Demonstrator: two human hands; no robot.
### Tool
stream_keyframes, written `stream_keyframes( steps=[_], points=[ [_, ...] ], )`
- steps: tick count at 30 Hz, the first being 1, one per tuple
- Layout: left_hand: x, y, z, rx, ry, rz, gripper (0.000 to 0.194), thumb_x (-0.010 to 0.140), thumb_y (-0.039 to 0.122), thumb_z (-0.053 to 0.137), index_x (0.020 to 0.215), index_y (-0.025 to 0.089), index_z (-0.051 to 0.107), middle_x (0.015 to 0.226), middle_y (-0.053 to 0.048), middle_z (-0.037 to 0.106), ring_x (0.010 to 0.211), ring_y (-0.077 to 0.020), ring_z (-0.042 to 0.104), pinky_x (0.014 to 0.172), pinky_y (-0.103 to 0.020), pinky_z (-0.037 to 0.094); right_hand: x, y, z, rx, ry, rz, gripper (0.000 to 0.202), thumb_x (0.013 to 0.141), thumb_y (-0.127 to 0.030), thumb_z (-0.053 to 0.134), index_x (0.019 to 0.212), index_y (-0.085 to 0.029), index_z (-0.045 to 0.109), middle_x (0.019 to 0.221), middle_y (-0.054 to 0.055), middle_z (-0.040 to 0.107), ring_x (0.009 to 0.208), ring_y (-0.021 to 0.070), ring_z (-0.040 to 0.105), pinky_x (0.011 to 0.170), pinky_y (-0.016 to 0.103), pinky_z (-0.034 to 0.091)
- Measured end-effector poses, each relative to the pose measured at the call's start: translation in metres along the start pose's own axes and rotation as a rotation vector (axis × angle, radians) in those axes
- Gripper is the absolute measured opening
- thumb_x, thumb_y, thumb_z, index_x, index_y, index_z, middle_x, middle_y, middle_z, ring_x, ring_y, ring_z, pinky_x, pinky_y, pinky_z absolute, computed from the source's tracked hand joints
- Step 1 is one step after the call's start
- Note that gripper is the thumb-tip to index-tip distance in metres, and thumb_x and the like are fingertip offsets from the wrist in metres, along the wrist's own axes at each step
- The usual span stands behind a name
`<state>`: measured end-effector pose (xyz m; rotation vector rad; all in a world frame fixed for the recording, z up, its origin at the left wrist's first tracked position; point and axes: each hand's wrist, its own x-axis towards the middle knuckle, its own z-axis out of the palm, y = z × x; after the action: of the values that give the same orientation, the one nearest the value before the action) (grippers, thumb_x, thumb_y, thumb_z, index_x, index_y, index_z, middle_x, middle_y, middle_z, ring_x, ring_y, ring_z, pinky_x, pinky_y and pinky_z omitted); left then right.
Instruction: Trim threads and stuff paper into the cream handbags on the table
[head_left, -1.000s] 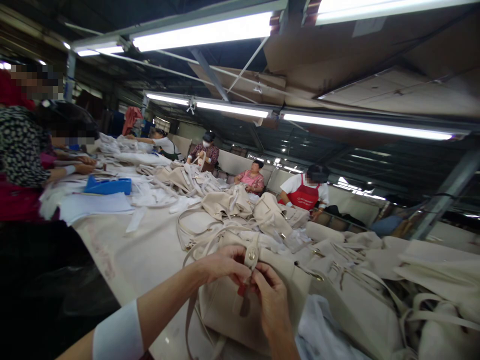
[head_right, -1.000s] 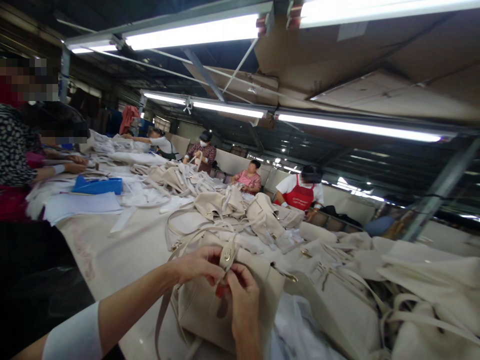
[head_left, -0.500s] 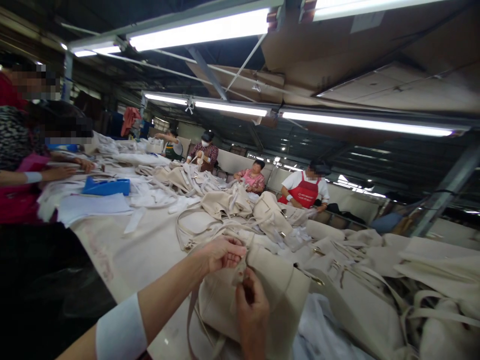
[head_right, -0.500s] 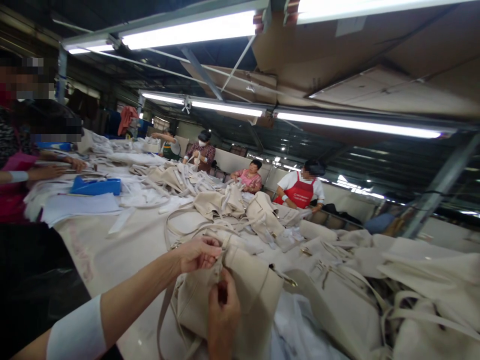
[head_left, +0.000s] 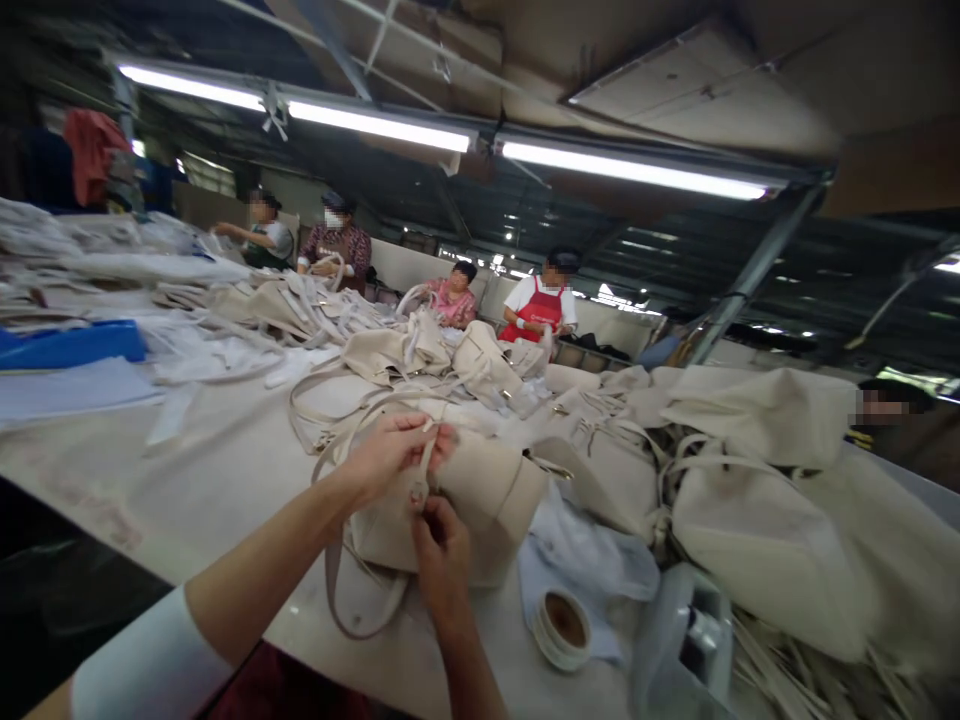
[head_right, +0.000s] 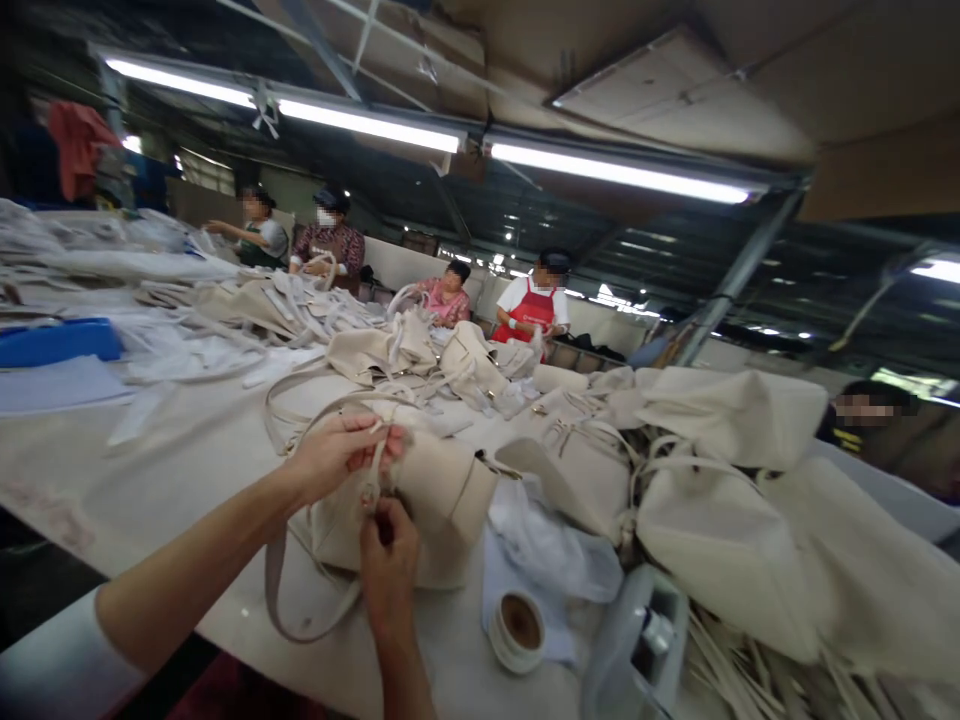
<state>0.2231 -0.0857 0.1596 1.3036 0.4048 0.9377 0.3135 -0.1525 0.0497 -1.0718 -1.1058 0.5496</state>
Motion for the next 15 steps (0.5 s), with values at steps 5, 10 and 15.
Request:
stream_keyframes(
  steps=[5, 10, 15],
  points=[
    [0.021, 0.002, 0.002, -0.122, 0.080, 0.065, 0.023, 0.073, 0.029, 0.078, 0.083, 0.009, 0.069, 0.046, 0.012, 0.027, 0.039, -0.0022, 0.018, 0.037, -0.015, 0.014, -0.022, -0.010, -0.044, -0.329, 0.093, -0.132, 0.024, 0.088, -0.033, 0.052, 0.091, -0.022, 0.074, 0.085, 0.005, 0.070, 0.078, 0.0199, 0.063, 0.070, 0.030, 0.048],
    [0.016, -0.003, -0.004, 0.000, 0.013, 0.070, 0.033, 0.075, 0.036, 0.078, 0.094, 0.011, 0.072, 0.055, 0.003, 0.051, 0.045, -0.0068, 0.041, 0.040, -0.016, 0.029, -0.069, 0.029, -0.142, -0.972, 0.383, -0.209, 0.030, 0.085, -0.048, 0.062, 0.098, -0.025, 0.075, 0.106, 0.015, 0.070, 0.103, 0.0337, 0.060, 0.091, 0.046, 0.042],
    [0.010, -0.008, -0.014, 0.021, 0.012, 0.079, 0.037, 0.069, 0.042, 0.082, 0.092, 0.014, 0.072, 0.061, 0.001, 0.056, 0.051, -0.0111, 0.049, 0.039, -0.019, 0.039, -0.080, 0.080, -0.196, -1.354, 0.246, -0.122, 0.032, 0.083, -0.041, 0.063, 0.106, -0.023, 0.076, 0.111, 0.018, 0.068, 0.100, 0.0371, 0.061, 0.082, 0.047, 0.048]
  ],
)
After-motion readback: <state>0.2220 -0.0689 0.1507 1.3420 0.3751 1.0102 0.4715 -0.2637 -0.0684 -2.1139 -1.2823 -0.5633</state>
